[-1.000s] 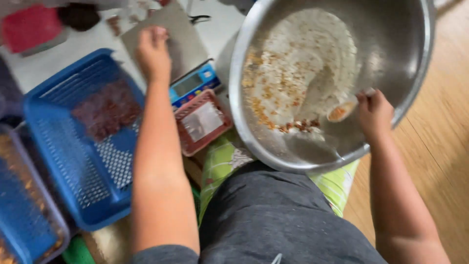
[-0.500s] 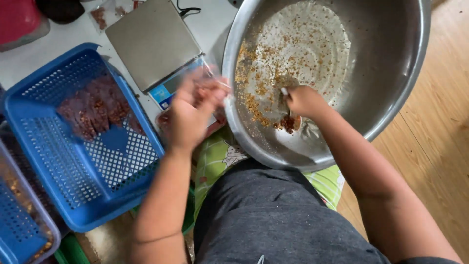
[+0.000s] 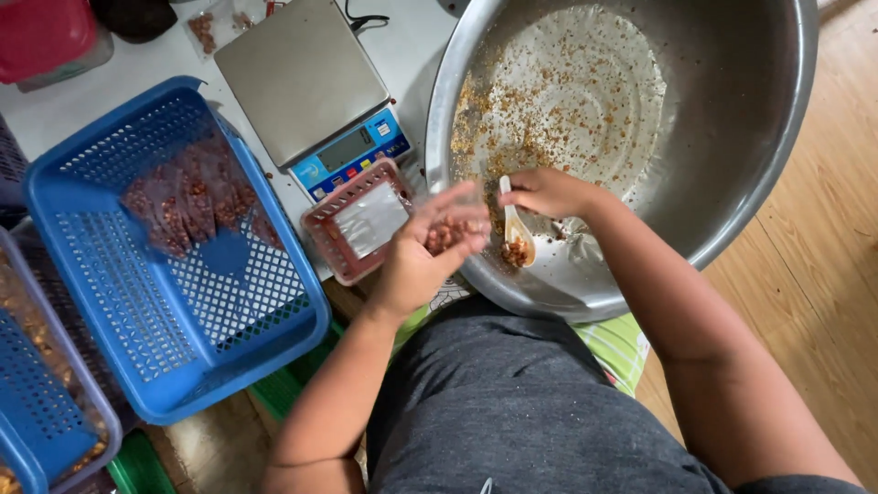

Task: The person scoops small reddish-brown seeds from a large metal bowl into small clear plastic bags using a white plastic spoon. Each filled bag is placed on a digital scale to check the weight, then moved to a blue basket. The process repeats continuously throughout the clip.

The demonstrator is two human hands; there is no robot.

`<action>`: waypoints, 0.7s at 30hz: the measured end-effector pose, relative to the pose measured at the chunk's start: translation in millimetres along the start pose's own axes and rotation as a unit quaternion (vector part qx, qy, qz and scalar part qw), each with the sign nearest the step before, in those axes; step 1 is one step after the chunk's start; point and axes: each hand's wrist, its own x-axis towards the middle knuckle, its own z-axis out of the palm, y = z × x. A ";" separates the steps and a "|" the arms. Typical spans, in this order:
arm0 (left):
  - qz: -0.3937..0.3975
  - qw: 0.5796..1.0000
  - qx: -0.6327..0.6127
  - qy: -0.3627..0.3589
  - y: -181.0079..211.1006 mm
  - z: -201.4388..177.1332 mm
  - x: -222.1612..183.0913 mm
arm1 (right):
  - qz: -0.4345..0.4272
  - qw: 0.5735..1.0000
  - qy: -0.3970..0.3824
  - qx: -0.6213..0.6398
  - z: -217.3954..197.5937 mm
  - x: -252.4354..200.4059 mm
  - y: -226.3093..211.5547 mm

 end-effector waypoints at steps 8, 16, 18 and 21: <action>-0.055 0.998 0.024 -0.037 -8.5 34.4 -3.8 | -0.066 0.963 0.184 0.188 -32.4 -75.2 -37.9; -0.132 0.972 0.131 -0.144 1.8 53.6 13.0 | -0.301 0.787 0.530 0.091 -26.2 -165.7 -109.4; -0.137 0.955 0.210 -0.158 2.4 59.8 18.5 | -0.380 0.787 0.475 -0.104 -24.8 -178.4 -103.5; -0.203 0.953 0.184 -0.130 -2.3 64.9 18.5 | -0.401 0.762 0.469 -0.200 -15.9 -181.4 -128.8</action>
